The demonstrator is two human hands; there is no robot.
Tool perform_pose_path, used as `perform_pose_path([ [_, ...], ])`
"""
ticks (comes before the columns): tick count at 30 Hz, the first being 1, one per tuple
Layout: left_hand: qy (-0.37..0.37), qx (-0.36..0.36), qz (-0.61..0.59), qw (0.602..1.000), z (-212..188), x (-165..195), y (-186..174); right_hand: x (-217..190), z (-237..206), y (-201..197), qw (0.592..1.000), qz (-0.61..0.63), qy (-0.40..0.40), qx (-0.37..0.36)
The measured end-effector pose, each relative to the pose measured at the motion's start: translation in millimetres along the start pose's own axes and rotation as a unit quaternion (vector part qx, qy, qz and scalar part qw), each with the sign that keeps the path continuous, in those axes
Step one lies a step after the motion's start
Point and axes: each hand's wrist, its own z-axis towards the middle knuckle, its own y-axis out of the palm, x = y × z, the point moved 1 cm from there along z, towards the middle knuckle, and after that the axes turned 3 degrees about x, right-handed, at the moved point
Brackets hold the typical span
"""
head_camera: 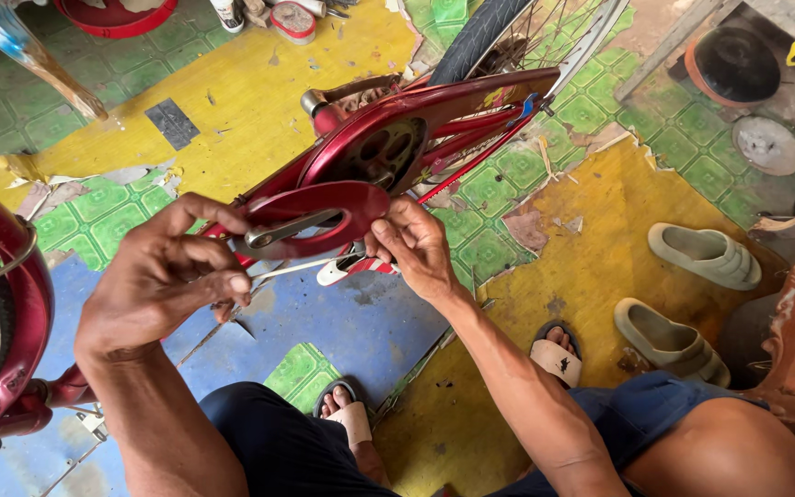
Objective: The person sits on the floor beside an upside-down red bicycle and uses a screwdriver to loosen the crank bolt at the chainwheel. They then work the crank arm and chainring cover loose by hand, manipulating the pedal and chainwheel parts.
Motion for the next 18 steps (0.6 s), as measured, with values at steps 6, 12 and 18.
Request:
perform_pose_path([
  [6, 0.041, -0.082, 0.024, 0.995, 0.5, 13.9, 12.7, -6.0, -2.6, 2.9, 1.0, 0.007, -0.013, -0.023],
  [12, -0.014, -0.157, 0.221, 0.962, 15.1, 16.9, 68.1, -7.7, -9.1, -1.2, 1.0, 0.001, -0.007, 0.021],
  [18, -0.057, -0.191, 0.38, 0.903, 41.8, 1.8, 124.3, -5.4, -15.0, -14.6, 0.999, -0.015, -0.002, 0.041],
])
